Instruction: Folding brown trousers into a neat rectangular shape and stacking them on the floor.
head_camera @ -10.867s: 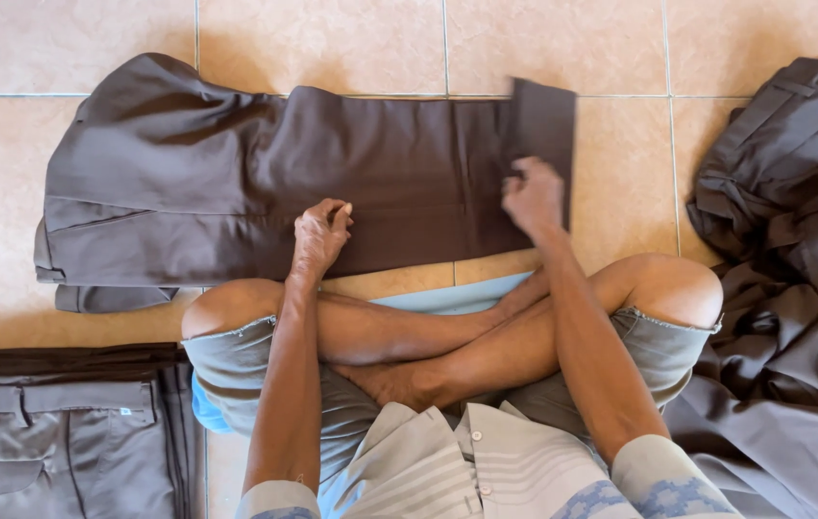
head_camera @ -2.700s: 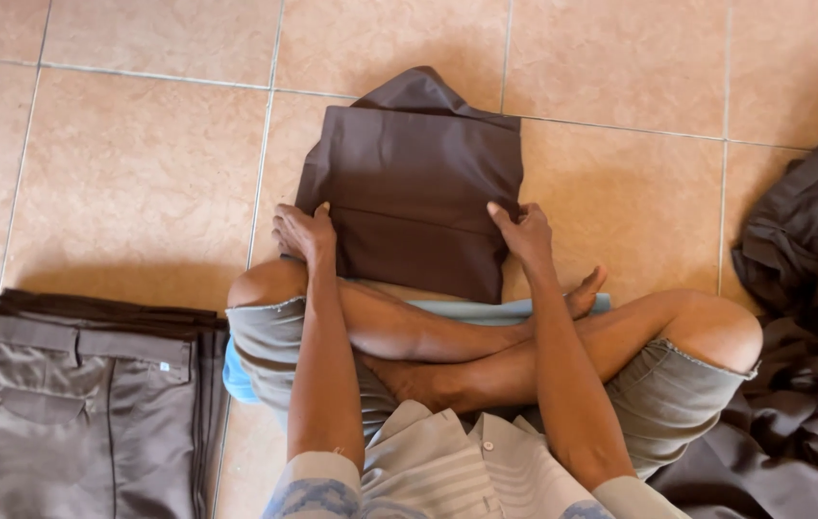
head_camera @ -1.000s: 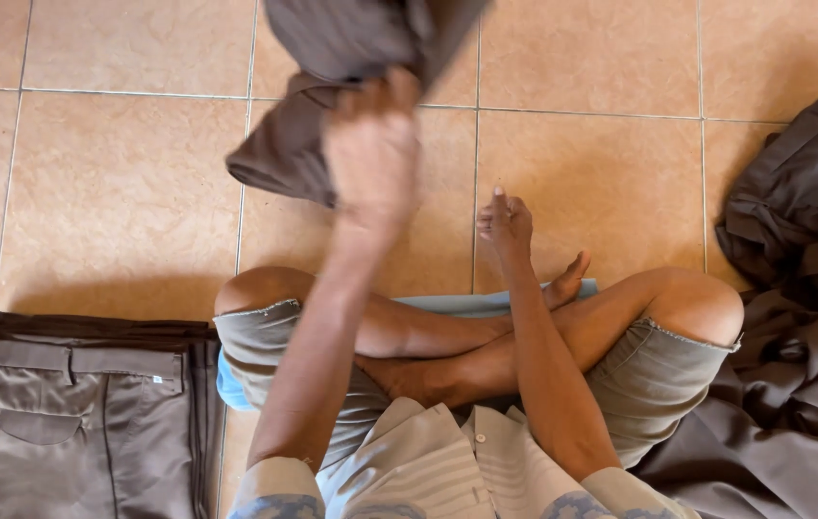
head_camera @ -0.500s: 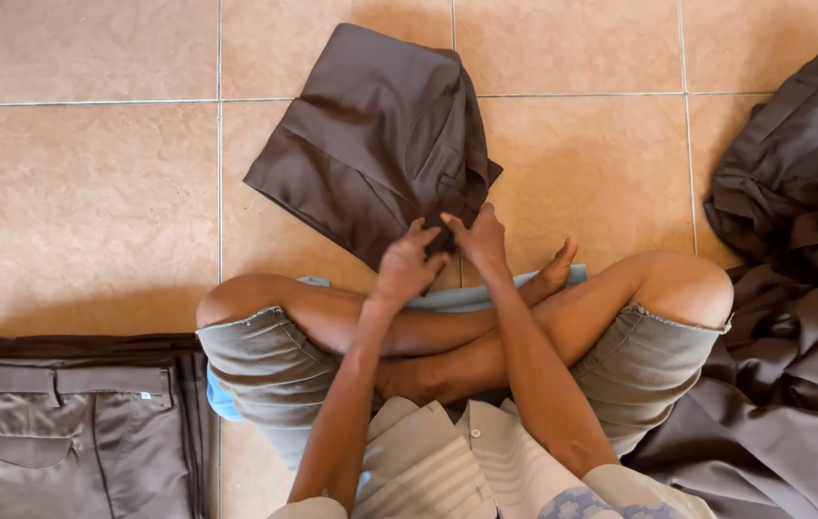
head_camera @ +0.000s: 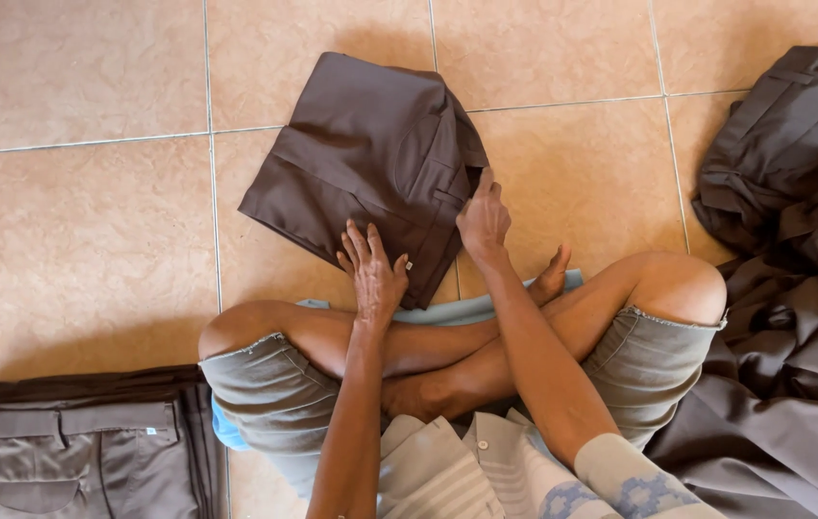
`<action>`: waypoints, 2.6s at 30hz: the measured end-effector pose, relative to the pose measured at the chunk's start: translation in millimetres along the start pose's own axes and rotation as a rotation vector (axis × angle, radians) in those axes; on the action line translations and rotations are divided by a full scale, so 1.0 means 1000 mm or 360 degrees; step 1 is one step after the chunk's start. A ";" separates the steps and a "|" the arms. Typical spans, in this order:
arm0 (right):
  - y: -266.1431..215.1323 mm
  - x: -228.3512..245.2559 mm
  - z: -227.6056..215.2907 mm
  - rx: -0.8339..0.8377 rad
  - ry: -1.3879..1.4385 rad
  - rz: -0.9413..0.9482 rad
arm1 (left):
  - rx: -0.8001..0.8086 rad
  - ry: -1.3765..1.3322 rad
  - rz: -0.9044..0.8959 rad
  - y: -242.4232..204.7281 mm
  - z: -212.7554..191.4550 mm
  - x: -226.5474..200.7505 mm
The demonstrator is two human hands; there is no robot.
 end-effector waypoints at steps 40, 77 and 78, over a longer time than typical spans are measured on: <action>-0.057 0.009 -0.075 0.0704 0.0467 0.0371 | -0.0062 -0.0084 0.0263 -0.003 -0.003 -0.014; -0.068 -0.037 -0.001 0.0808 0.0692 0.0440 | -0.1136 -0.0194 -0.0700 0.088 -0.053 0.101; -0.069 -0.032 -0.010 0.0807 0.0694 0.0435 | -0.1141 -0.0195 -0.0698 0.087 -0.053 0.102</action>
Point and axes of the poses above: each hand's wrist, its own y-axis towards the middle knuckle, its own z-axis out of the palm, x = y × z, the point moved 1 cm from there along y, towards the middle knuckle, and after that the axes turned 15 degrees about -y, right-handed, at the moved point
